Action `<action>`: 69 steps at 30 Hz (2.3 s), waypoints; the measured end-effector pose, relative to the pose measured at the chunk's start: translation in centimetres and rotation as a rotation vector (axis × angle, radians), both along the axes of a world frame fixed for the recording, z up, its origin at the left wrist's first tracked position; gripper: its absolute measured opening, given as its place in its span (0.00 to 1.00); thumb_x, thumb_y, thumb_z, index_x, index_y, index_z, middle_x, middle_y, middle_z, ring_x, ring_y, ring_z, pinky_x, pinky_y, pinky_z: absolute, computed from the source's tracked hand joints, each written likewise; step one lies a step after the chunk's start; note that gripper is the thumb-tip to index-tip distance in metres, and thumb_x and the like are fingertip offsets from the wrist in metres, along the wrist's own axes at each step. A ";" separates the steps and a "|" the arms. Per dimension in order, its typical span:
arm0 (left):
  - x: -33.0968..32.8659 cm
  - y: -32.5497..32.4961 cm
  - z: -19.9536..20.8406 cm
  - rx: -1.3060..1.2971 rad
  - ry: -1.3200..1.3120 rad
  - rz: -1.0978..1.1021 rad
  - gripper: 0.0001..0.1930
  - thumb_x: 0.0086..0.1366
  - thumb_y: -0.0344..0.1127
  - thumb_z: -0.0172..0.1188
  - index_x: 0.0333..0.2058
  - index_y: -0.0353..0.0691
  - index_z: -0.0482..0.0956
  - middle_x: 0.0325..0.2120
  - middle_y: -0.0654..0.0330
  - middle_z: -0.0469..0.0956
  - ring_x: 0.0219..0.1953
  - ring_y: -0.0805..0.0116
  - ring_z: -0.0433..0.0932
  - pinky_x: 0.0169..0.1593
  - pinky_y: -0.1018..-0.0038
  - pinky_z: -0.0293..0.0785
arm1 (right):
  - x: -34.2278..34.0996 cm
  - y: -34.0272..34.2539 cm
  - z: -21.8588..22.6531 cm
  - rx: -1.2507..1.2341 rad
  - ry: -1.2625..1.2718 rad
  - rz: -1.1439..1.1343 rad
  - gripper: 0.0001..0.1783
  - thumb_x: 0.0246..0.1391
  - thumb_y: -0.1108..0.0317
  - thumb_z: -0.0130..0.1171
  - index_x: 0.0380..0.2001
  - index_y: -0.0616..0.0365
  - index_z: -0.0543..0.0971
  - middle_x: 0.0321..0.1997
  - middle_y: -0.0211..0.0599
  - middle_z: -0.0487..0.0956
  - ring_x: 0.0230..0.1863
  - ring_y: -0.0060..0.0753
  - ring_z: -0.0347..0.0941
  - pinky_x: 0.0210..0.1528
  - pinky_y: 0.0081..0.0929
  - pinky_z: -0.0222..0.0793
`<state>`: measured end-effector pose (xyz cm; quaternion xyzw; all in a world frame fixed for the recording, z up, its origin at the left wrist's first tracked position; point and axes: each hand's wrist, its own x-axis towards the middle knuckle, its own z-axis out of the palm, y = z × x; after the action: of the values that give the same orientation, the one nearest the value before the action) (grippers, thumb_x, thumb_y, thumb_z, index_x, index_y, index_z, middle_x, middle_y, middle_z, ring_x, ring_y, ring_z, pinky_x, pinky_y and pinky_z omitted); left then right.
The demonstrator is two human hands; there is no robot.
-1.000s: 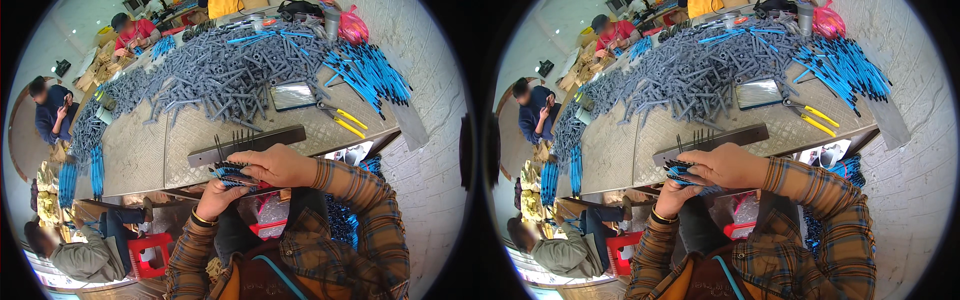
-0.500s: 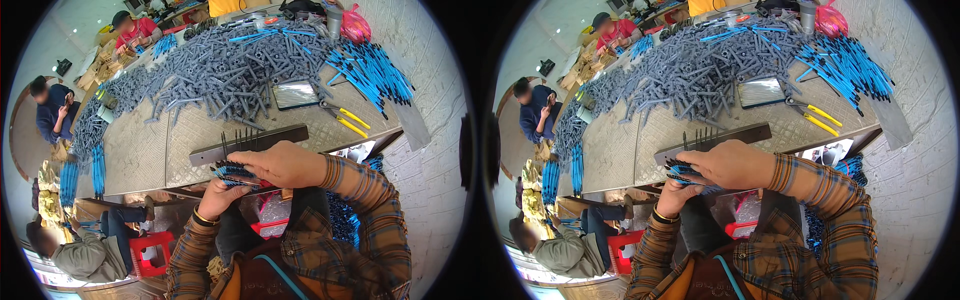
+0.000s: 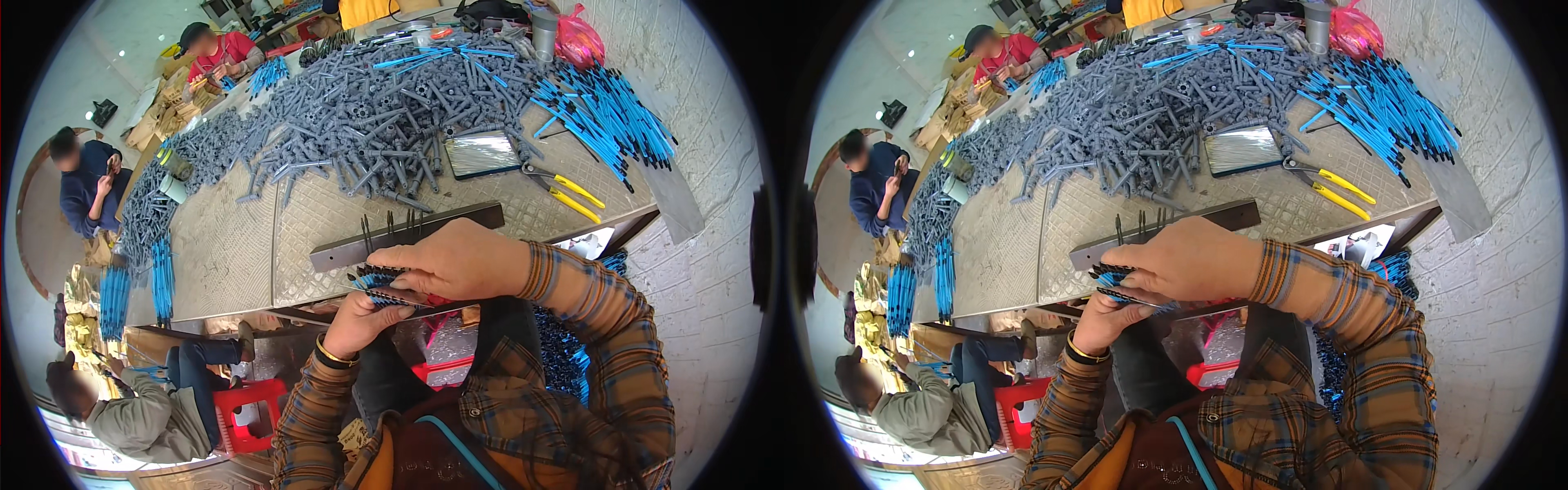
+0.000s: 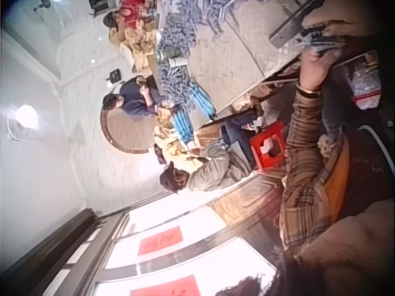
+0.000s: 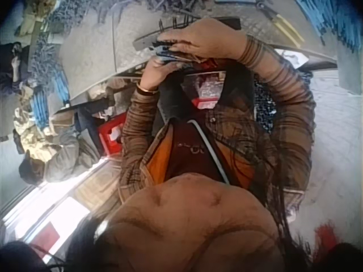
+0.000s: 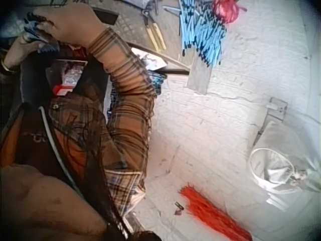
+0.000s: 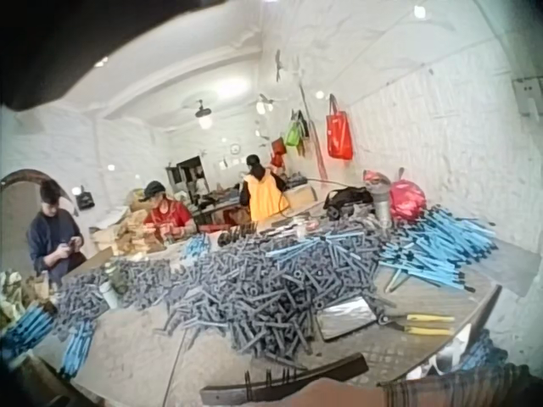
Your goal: The person assembles and bundles blue plastic wire components by hand, trimming them with pliers.
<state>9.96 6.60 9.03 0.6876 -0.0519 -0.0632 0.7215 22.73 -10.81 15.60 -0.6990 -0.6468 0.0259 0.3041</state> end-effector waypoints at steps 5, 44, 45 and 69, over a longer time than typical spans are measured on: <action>0.3 0.2 -0.1 0.071 -0.029 -0.040 0.10 0.58 0.24 0.55 0.40 0.33 0.76 0.38 0.61 0.77 0.41 0.74 0.72 0.46 0.78 0.68 | 0.7 0.6 -0.6 0.025 0.180 0.101 0.17 0.54 0.60 0.51 0.48 0.48 0.72 0.29 0.41 0.75 0.29 0.44 0.72 0.30 0.34 0.68; 0.3 0.3 0.3 0.068 -0.028 -0.088 0.11 0.58 0.25 0.57 0.41 0.36 0.76 0.36 0.66 0.77 0.40 0.79 0.72 0.46 0.79 0.68 | -2.1 2.0 1.8 0.130 0.000 -0.181 0.11 0.48 0.68 0.54 0.36 0.52 0.77 0.26 0.38 0.72 0.25 0.43 0.71 0.26 0.33 0.66; 0.3 0.5 0.5 0.086 -0.037 -0.076 0.11 0.58 0.25 0.57 0.41 0.36 0.76 0.36 0.66 0.77 0.40 0.79 0.72 0.46 0.79 0.68 | -2.1 2.0 1.7 0.110 0.001 -0.201 0.11 0.48 0.68 0.54 0.36 0.52 0.77 0.26 0.38 0.72 0.25 0.43 0.71 0.26 0.33 0.66; -1.1 -0.9 -0.6 -0.001 -0.077 0.126 0.10 0.58 0.22 0.55 0.40 0.34 0.75 0.35 0.62 0.77 0.41 0.75 0.73 0.46 0.77 0.68 | -0.5 5.2 0.8 0.171 -0.009 -0.021 0.09 0.48 0.58 0.53 0.27 0.50 0.77 0.24 0.34 0.71 0.23 0.42 0.70 0.23 0.33 0.65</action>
<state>8.83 5.68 8.41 0.6912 -0.0363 0.0087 0.7217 22.20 -5.64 16.39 -0.6774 -0.6404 -0.0359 0.3601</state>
